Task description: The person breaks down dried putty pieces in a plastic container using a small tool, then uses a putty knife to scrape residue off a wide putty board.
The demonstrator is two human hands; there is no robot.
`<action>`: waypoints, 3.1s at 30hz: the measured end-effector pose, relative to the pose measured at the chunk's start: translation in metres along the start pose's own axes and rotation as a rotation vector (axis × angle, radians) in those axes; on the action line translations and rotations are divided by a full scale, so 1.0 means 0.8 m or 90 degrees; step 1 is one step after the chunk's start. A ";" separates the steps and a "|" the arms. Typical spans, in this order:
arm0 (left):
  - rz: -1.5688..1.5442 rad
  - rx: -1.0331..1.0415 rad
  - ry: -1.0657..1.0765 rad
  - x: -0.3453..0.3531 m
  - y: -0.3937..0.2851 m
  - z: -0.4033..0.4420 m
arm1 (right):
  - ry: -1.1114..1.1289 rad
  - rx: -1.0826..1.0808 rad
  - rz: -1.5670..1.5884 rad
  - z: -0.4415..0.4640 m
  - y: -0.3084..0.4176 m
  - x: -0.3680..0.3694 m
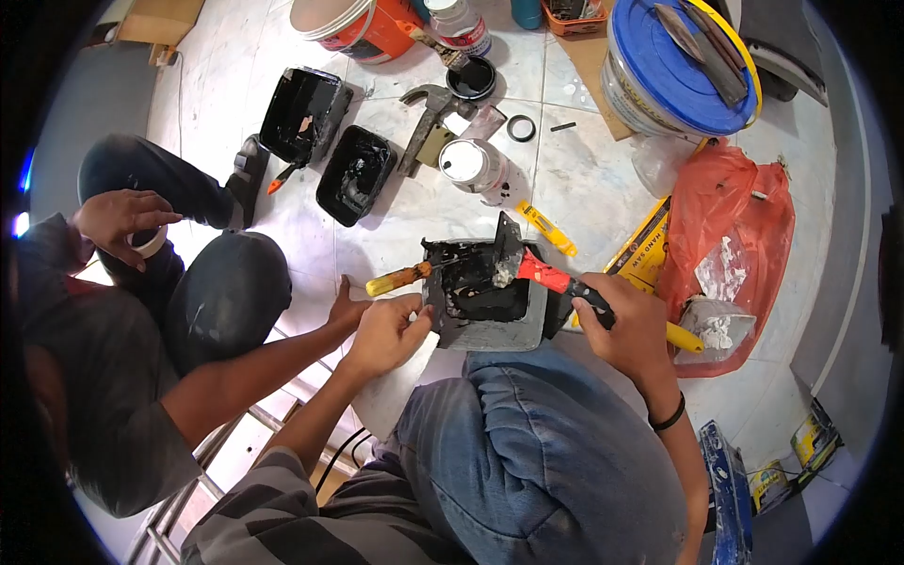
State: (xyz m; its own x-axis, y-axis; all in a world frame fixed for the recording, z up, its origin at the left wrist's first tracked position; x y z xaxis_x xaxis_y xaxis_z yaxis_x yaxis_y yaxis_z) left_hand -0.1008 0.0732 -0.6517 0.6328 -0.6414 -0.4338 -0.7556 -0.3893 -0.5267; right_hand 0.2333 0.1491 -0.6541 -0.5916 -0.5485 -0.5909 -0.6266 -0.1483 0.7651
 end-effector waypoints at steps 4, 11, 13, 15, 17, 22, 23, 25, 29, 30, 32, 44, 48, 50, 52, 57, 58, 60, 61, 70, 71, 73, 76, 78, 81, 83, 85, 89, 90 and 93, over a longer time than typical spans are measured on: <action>-0.017 0.022 0.014 -0.003 -0.019 0.001 | 0.013 0.012 -0.002 -0.001 -0.007 -0.008; 0.153 0.221 -0.055 -0.007 -0.038 0.008 | -0.004 0.033 -0.044 -0.001 -0.005 -0.039; 0.158 0.200 -0.033 -0.007 -0.042 0.005 | 0.003 0.045 -0.054 -0.002 -0.007 -0.042; 0.165 0.179 -0.015 -0.006 -0.043 0.002 | -0.028 0.029 -0.011 -0.002 -0.012 -0.046; 0.199 0.176 0.009 -0.002 -0.043 0.001 | -0.018 0.033 -0.017 -0.002 -0.012 -0.052; 0.156 0.149 0.032 -0.005 -0.051 -0.003 | -0.051 0.027 0.005 -0.005 -0.024 -0.065; 0.155 0.157 0.039 -0.004 -0.051 -0.004 | -0.052 0.076 -0.011 -0.003 -0.022 -0.075; 0.155 0.178 -0.002 0.001 -0.046 -0.003 | -0.089 0.061 -0.056 -0.002 -0.029 -0.086; 0.034 0.038 0.034 -0.015 -0.066 -0.001 | -0.107 0.062 -0.033 -0.008 -0.016 -0.107; 0.034 0.039 0.034 -0.016 -0.066 0.000 | -0.107 0.061 -0.033 -0.009 -0.012 -0.106; 0.016 0.047 0.021 -0.018 -0.064 0.002 | -0.101 -0.037 -0.138 -0.009 0.002 -0.103; 0.079 0.060 -0.004 -0.025 -0.080 0.001 | -0.069 -0.061 -0.282 -0.010 0.007 -0.061; 0.137 0.168 -0.030 -0.018 -0.074 -0.001 | -0.078 -0.050 -0.296 -0.008 0.011 -0.063; 0.195 0.232 -0.033 -0.018 -0.076 -0.003 | -0.096 -0.054 -0.297 -0.008 0.010 -0.067; 0.227 0.227 -0.018 -0.018 -0.075 -0.006 | -0.100 -0.052 -0.297 -0.009 0.010 -0.069; 0.259 0.221 -0.015 -0.017 -0.080 -0.012 | -0.118 -0.061 -0.284 -0.010 0.008 -0.074; 0.292 0.228 -0.009 -0.014 -0.078 -0.013 | -0.123 -0.054 -0.269 -0.011 0.007 -0.077; 0.325 0.235 -0.002 -0.012 -0.075 -0.016 | -0.128 -0.046 -0.254 -0.011 0.002 -0.085; 0.330 0.230 -0.008 -0.012 -0.073 -0.018 | -0.152 -0.042 -0.252 -0.011 -0.002 -0.092; 0.260 0.175 -0.066 -0.022 -0.085 -0.017 | -0.182 -0.033 -0.166 -0.016 0.008 -0.120; 0.260 0.151 -0.051 -0.022 -0.085 -0.016 | -0.182 -0.031 -0.165 -0.017 0.015 -0.117; 0.254 0.150 -0.054 -0.022 -0.082 -0.015 | -0.093 -0.046 -0.243 -0.017 0.031 -0.104; 0.234 0.150 -0.052 -0.023 -0.082 -0.014 | -0.070 -0.046 -0.327 -0.017 0.035 -0.079; 0.221 0.150 -0.044 -0.024 -0.083 -0.015 | -0.083 -0.040 -0.324 -0.015 0.029 -0.072; 0.224 0.164 -0.046 -0.024 -0.086 -0.018 | -0.118 -0.013 -0.335 -0.010 0.014 -0.083; 0.229 0.169 -0.051 -0.027 -0.089 -0.022 | -0.185 -0.001 -0.357 -0.007 0.005 -0.102; 0.224 0.167 -0.061 -0.028 -0.088 -0.023 | -0.174 0.032 -0.194 -0.009 -0.009 -0.114; 0.201 0.117 -0.065 -0.035 -0.091 -0.017 | -0.042 0.121 0.241 -0.027 -0.054 -0.116; 0.193 0.105 -0.070 -0.037 -0.091 -0.017 | 0.057 0.217 0.451 -0.032 -0.057 -0.108; 0.164 0.067 -0.072 -0.046 -0.091 -0.016 | 0.089 0.191 0.536 -0.031 -0.046 -0.100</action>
State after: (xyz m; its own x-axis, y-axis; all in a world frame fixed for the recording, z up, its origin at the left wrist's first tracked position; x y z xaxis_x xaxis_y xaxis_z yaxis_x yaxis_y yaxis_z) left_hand -0.0713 0.1165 -0.5880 0.4414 -0.6304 -0.6385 -0.8759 -0.1479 -0.4593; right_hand 0.3161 0.1778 -0.6286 -0.8593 -0.4768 0.1852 -0.1325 0.5572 0.8197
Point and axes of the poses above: each hand's wrist, its own z-axis towards the middle knuckle, its own x-axis out of the palm, y = z × x, the point moved 3 cm from there along z, towards the middle knuckle, and after that the axes turned 13 degrees about y, right-handed, at the moved point
